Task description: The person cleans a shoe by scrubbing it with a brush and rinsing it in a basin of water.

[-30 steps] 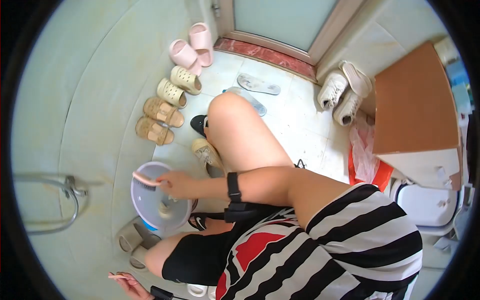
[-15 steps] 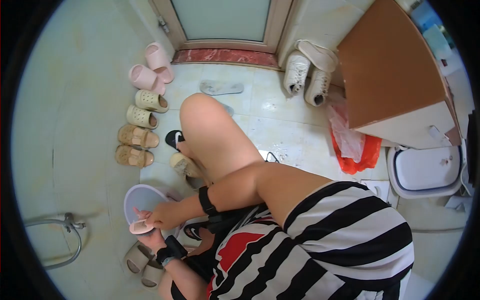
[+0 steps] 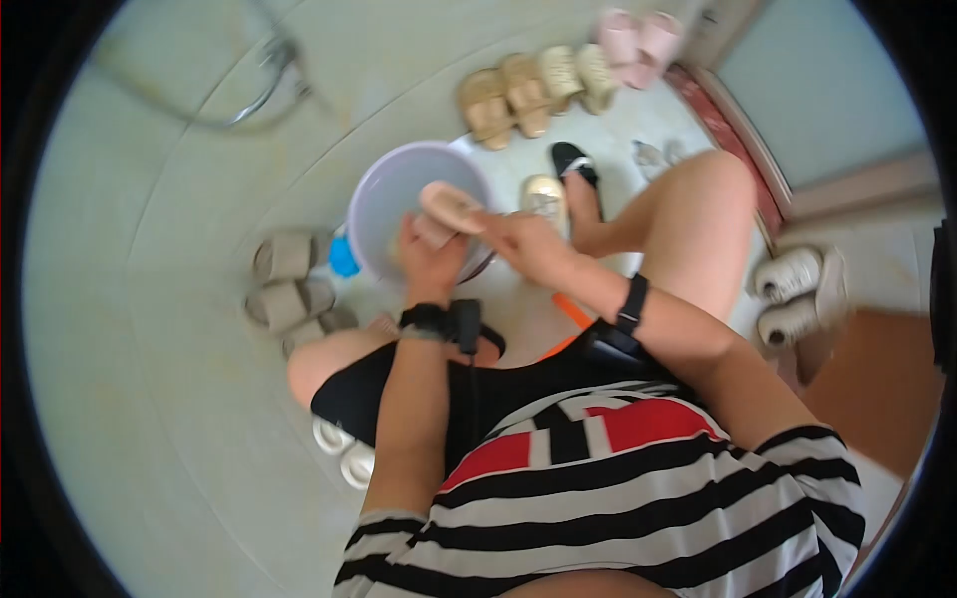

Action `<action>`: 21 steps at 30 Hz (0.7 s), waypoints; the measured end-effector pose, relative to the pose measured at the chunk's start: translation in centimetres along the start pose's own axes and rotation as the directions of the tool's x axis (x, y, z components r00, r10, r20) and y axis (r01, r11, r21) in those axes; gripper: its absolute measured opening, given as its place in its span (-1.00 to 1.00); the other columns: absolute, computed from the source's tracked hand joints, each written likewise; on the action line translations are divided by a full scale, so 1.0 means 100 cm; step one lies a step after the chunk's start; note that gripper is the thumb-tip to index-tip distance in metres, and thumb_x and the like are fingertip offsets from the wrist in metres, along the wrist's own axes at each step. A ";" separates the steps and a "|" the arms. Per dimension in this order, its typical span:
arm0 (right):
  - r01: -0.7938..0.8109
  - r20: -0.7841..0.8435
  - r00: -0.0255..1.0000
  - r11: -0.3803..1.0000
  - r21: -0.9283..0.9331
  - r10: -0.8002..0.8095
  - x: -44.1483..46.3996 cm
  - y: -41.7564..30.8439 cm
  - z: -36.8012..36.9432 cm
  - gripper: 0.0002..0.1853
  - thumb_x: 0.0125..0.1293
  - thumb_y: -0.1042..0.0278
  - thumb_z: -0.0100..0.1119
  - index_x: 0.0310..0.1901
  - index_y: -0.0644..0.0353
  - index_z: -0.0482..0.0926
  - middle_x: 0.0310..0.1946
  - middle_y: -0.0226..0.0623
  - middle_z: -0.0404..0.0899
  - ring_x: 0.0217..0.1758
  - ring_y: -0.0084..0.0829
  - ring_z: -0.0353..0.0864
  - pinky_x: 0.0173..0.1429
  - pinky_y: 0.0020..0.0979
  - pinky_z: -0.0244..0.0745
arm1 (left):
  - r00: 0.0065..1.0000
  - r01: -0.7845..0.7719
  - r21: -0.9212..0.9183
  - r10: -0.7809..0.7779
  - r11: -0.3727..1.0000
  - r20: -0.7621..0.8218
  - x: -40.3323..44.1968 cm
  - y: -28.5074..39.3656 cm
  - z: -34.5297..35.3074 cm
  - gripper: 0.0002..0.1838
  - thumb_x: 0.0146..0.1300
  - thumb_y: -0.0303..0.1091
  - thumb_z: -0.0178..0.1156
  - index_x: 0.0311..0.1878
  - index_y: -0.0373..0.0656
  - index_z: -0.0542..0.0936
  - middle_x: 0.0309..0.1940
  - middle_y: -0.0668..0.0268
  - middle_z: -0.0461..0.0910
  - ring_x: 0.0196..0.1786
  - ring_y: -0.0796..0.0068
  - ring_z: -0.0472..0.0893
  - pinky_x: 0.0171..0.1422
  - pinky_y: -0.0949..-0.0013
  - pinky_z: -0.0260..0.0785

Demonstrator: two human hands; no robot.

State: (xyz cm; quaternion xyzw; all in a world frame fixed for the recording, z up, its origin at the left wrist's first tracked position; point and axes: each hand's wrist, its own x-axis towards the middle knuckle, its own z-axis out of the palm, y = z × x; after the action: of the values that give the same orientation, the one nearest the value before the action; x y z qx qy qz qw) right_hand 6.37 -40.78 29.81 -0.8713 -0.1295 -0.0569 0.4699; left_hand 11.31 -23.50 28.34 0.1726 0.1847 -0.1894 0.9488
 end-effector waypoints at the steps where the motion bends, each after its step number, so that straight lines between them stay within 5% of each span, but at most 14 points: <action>1: -0.011 0.030 0.999 0.999 -0.038 0.012 0.000 -0.019 -0.008 -0.64 0.31 0.38 0.14 0.14 0.17 0.52 -0.34 0.07 0.59 -0.31 0.02 0.59 -0.21 -0.19 0.49 | 0.996 0.038 -0.046 -0.034 0.998 0.081 -0.002 0.003 -0.005 -0.38 0.44 0.03 -0.31 0.33 -0.30 0.21 0.28 0.04 0.34 0.31 0.07 0.36 0.43 -0.01 0.13; 4: 0.018 -0.008 1.000 0.995 -0.098 -0.019 0.000 -0.026 0.012 -0.60 0.30 0.38 0.13 0.18 0.16 0.49 -0.37 0.08 0.58 -0.32 0.04 0.58 -0.21 -0.15 0.48 | 0.997 -0.052 -0.025 0.054 0.998 0.063 -0.008 0.001 -0.007 -0.32 0.45 0.12 -0.37 0.31 -0.31 0.23 0.24 0.04 0.36 0.28 0.09 0.38 0.39 0.02 0.20; 9: -0.034 0.154 0.987 0.989 -0.145 0.056 0.006 -0.028 0.014 -0.61 0.32 0.38 0.05 0.18 0.20 0.45 -0.40 0.14 0.56 -0.31 0.11 0.57 -0.20 -0.07 0.49 | 0.989 -0.099 0.048 0.104 0.994 -0.110 0.005 -0.011 -0.006 -0.27 0.45 0.17 -0.43 0.30 -0.34 0.24 0.17 -0.01 0.41 0.22 0.08 0.44 0.35 0.06 0.26; 15: -0.071 0.221 0.972 0.997 -0.038 0.078 0.005 -0.030 0.017 -0.65 0.36 0.38 0.00 0.14 0.27 0.48 -0.36 0.22 0.56 -0.26 0.14 0.60 -0.18 -0.03 0.49 | 0.957 -0.153 0.002 0.149 0.988 -0.250 0.008 -0.014 -0.008 -0.23 0.42 0.24 -0.43 0.22 -0.35 0.30 0.07 -0.02 0.47 0.14 0.10 0.48 0.32 0.09 0.30; 17: -0.141 0.261 0.954 0.989 -0.051 0.150 0.004 -0.032 0.016 -0.62 0.37 0.34 0.04 0.18 0.22 0.47 -0.24 0.15 0.59 -0.18 0.05 0.62 -0.10 -0.24 0.52 | 0.949 -0.160 -0.008 0.152 0.987 -0.275 0.012 -0.014 -0.013 -0.22 0.38 0.29 -0.34 0.16 -0.34 0.34 0.07 0.02 0.45 0.11 0.14 0.48 0.23 0.13 0.36; 21: -0.146 0.273 0.954 0.987 0.070 0.121 0.003 -0.033 0.015 -0.64 0.37 0.35 0.04 0.16 0.25 0.48 -0.17 0.15 0.57 -0.15 0.02 0.64 -0.09 -0.27 0.52 | 0.957 -0.100 0.014 0.100 0.995 -0.271 0.007 -0.013 -0.015 -0.23 0.40 0.26 -0.43 0.26 -0.30 0.29 0.16 0.02 0.40 0.13 0.18 0.48 0.01 0.21 0.43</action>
State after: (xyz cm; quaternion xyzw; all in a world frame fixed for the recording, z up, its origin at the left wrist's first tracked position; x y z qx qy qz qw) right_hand 5.65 -37.75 31.75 -0.8559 -0.1352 0.0993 0.4892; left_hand 10.88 -24.23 26.39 0.2061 0.3039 -0.1160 0.9229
